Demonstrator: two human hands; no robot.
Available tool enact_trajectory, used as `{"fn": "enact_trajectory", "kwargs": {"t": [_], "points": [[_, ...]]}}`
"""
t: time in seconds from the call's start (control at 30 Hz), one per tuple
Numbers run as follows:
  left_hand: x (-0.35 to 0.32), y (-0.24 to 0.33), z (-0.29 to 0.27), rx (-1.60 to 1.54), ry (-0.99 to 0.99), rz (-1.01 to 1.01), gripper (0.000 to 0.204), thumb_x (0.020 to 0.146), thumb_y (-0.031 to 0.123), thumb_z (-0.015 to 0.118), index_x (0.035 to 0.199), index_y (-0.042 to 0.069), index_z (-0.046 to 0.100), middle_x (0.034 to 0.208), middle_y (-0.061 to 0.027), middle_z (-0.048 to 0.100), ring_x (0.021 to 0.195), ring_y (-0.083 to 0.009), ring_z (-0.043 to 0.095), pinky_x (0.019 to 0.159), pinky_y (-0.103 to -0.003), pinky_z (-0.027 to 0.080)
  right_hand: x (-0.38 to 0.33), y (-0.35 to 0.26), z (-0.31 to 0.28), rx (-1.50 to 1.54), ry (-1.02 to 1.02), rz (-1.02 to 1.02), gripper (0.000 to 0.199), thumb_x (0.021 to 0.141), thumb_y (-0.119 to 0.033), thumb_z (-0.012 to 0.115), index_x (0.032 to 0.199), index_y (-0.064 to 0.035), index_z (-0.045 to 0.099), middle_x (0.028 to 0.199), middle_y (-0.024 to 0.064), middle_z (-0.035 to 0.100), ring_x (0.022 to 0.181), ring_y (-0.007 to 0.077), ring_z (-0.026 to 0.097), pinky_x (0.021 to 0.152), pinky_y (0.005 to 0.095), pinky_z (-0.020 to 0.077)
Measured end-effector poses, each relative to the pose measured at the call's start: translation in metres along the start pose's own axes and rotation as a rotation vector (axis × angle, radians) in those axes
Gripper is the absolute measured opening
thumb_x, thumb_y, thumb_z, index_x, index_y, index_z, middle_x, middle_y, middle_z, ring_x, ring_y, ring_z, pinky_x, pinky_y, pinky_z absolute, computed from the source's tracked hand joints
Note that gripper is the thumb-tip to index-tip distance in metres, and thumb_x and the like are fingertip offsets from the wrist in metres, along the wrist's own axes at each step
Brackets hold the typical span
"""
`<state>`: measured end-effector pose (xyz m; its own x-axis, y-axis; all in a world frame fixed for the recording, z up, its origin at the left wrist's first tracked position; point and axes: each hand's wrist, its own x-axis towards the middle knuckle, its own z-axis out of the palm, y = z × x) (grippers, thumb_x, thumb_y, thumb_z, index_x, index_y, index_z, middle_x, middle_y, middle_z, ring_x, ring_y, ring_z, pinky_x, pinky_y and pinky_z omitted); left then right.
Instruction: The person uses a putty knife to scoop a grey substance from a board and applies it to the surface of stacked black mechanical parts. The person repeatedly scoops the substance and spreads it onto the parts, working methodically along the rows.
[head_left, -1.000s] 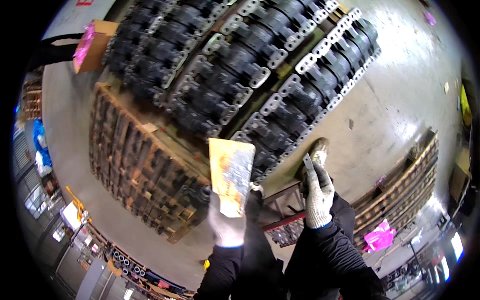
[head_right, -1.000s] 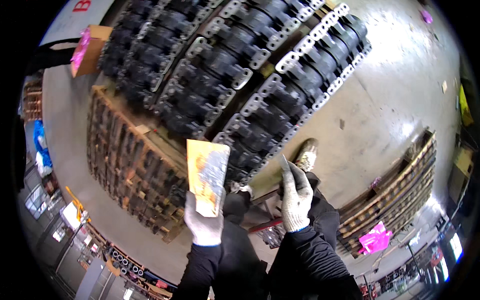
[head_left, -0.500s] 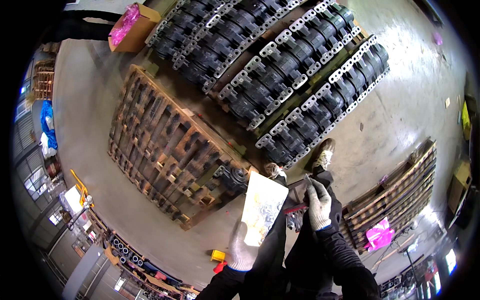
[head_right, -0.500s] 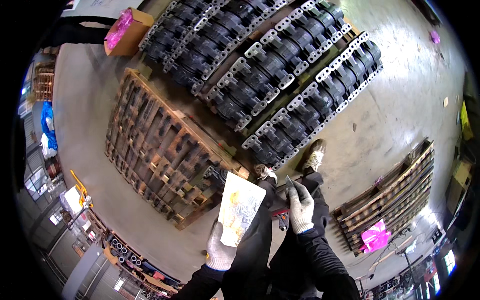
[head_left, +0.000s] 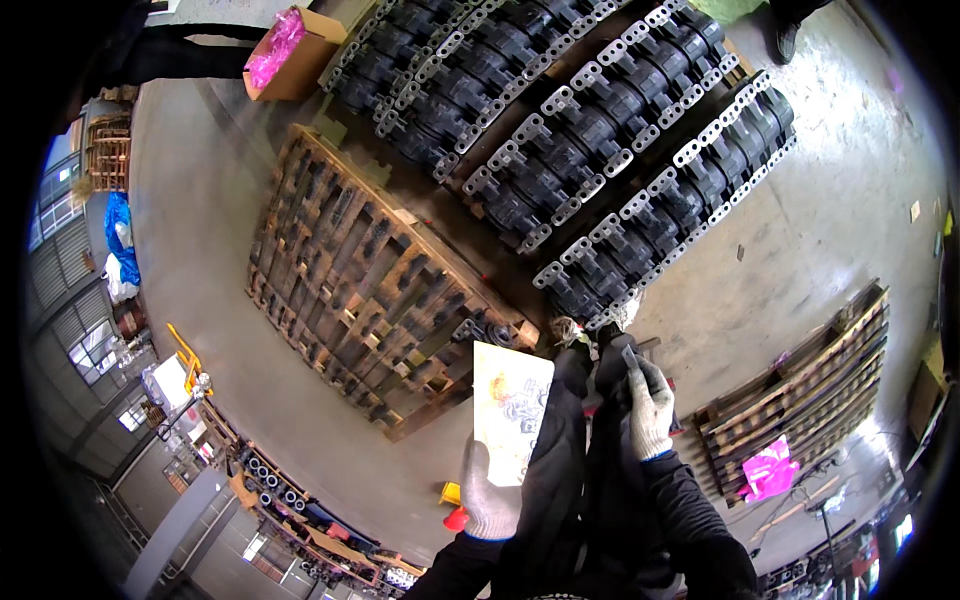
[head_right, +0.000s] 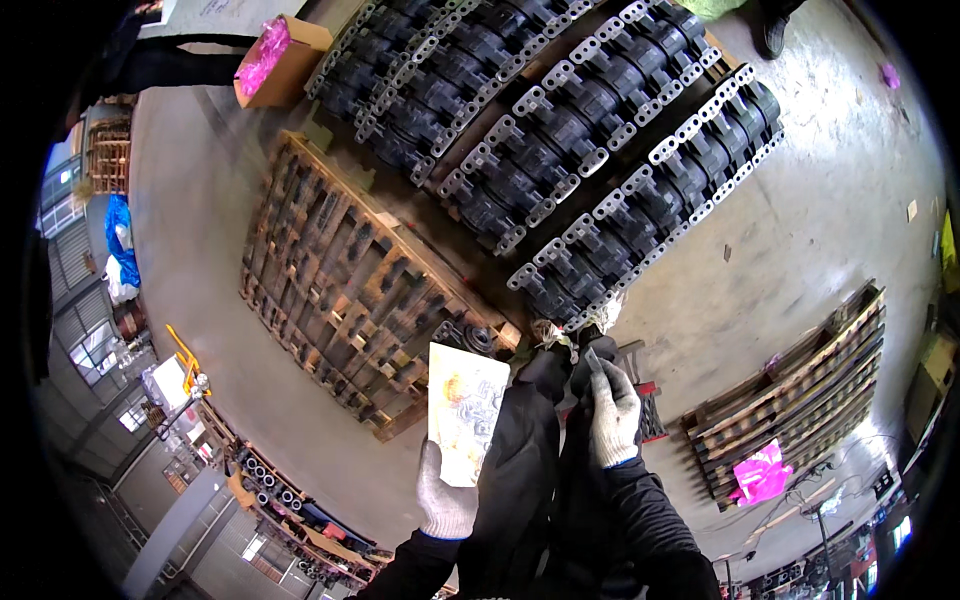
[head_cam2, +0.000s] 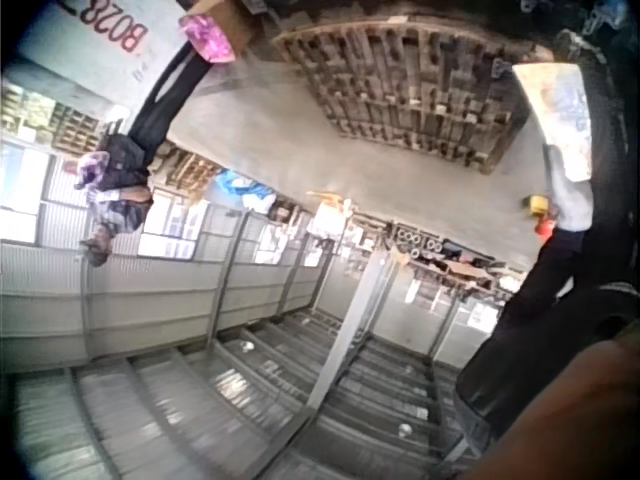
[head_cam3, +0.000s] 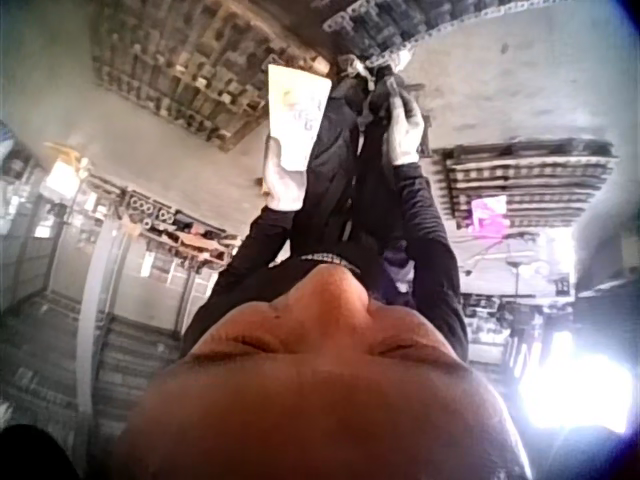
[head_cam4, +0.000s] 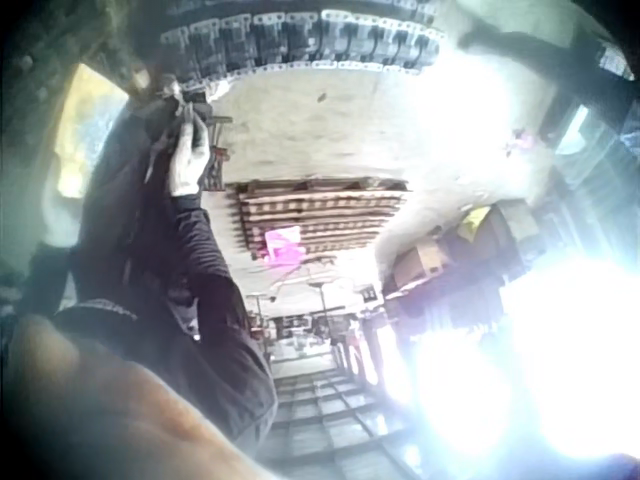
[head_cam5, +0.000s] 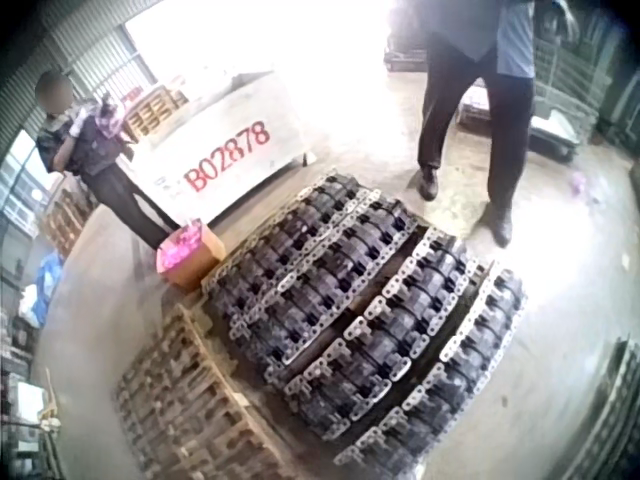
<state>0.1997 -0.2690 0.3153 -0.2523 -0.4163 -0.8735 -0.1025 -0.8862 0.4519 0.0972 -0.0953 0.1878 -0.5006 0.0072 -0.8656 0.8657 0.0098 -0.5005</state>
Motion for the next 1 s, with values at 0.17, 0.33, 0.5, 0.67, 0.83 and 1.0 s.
{"fn": "enact_trajectory", "kwargs": {"t": [0.17,0.33,0.5,0.67,0.83,1.0], "points": [[-0.008,-0.008,0.019,-0.008,0.031,0.038,0.062,0.104,0.039,0.054,0.151,0.001,0.041,0.148,-0.0129,0.053,0.134,-0.0285,0.052,0.114,-0.044,0.038,0.017,-0.015,-0.014,0.052,-0.042,-0.037,0.026,0.104,-0.013,0.06,0.126,0.0,0.065,0.087,-0.0015,0.064,0.07,0.0059,0.055,0.065,0.0228,0.0462],[-0.006,-0.013,0.035,-0.014,0.052,-0.018,0.062,0.104,0.037,0.053,0.152,0.001,0.039,0.15,-0.0135,0.051,0.136,-0.0288,0.05,0.116,-0.044,0.037,0.028,-0.024,-0.017,0.056,-0.019,-0.011,0.026,0.105,-0.013,0.058,0.126,-0.0001,0.065,0.089,-0.0019,0.065,0.072,0.005,0.055,0.066,0.0218,0.0456],[0.004,0.002,0.052,0.027,0.007,-0.059,0.061,0.105,0.037,0.052,0.154,0.002,0.038,0.151,-0.0135,0.049,0.137,-0.0286,0.048,0.117,-0.043,0.036,0.037,-0.026,-0.008,-0.003,-0.055,-0.031,0.027,0.105,-0.014,0.057,0.127,0.0002,0.065,0.09,-0.0022,0.065,0.072,0.0049,0.054,0.066,0.0216,0.0454],[0.028,0.034,0.066,0.039,-0.032,-0.093,0.063,0.105,0.037,0.052,0.155,0.002,0.036,0.151,-0.0133,0.049,0.138,-0.0284,0.049,0.116,-0.043,0.036,0.043,-0.049,0.024,0.052,0.014,-0.019,0.023,0.104,-0.013,0.059,0.121,0.0004,0.067,0.085,-0.0001,0.064,0.07,0.0067,0.054,0.064,0.0227,0.045],[0.075,0.091,0.08,0.114,-0.115,-0.208,0.064,0.105,0.038,0.052,0.153,0.0,0.038,0.151,-0.013,0.051,0.137,-0.0277,0.05,0.114,-0.043,0.038,0.057,-0.063,0.066,0.181,0.118,-0.044,0.024,0.105,-0.013,0.059,0.124,0.0003,0.064,0.085,-0.001,0.064,0.068,0.0061,0.054,0.063,0.0226,0.0452],[0.134,0.166,0.077,0.289,-0.127,-0.234,0.067,0.102,0.041,0.056,0.151,-0.001,0.041,0.147,-0.0134,0.054,0.134,-0.0272,0.052,0.112,-0.042,0.04,0.061,-0.05,0.126,0.216,0.28,0.042,0.025,0.105,-0.016,0.059,0.124,-0.0022,0.064,0.085,-0.0017,0.063,0.068,0.0058,0.055,0.061,0.0221,0.0453]]}}
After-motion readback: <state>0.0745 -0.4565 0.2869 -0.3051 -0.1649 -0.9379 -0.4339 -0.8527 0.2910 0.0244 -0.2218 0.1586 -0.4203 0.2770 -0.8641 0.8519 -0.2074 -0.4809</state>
